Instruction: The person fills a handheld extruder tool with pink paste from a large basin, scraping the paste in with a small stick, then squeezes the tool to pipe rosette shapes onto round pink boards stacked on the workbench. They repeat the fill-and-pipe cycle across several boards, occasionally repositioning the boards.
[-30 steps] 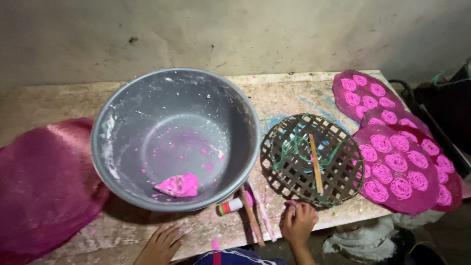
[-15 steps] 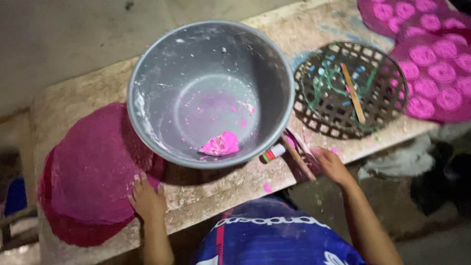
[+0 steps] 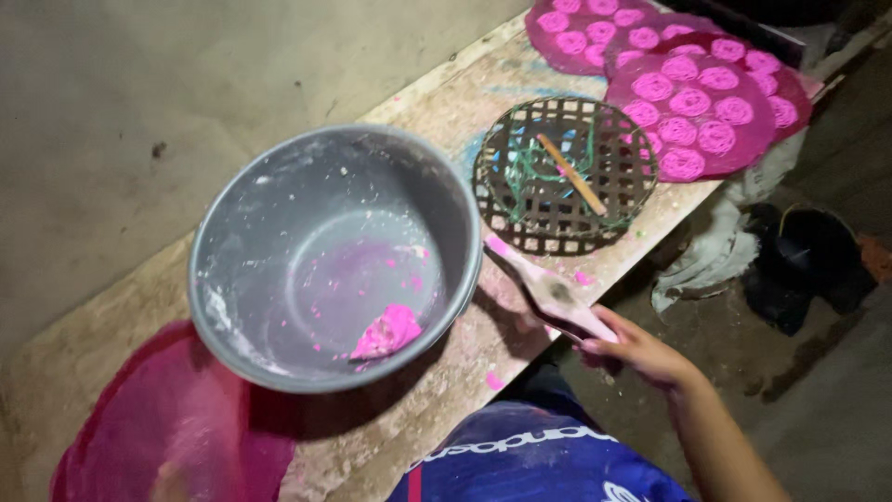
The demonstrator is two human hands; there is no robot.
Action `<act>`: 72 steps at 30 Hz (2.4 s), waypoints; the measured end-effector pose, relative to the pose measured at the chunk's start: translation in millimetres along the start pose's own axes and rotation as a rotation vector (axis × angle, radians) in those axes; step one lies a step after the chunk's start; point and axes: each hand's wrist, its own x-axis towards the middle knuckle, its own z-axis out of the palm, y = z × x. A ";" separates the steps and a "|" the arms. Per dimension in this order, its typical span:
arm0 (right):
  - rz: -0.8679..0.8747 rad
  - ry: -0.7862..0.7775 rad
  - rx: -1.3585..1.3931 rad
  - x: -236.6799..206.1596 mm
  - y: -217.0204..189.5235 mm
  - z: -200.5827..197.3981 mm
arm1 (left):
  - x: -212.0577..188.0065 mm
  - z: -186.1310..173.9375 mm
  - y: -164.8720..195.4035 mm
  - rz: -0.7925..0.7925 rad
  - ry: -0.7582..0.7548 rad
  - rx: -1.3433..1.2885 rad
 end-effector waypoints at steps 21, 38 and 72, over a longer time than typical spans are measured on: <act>-0.483 0.716 -1.065 163.4 -126.6 -120.4 | -93.5 -25.0 508.3 0.816 0.210 -0.772; -0.669 0.769 -0.414 161.5 -128.5 -292.6 | -32.4 62.8 702.0 0.990 0.290 -0.586; -0.347 -0.171 -0.277 178.0 -112.1 -176.0 | -108.0 143.9 536.3 0.301 -0.070 -1.542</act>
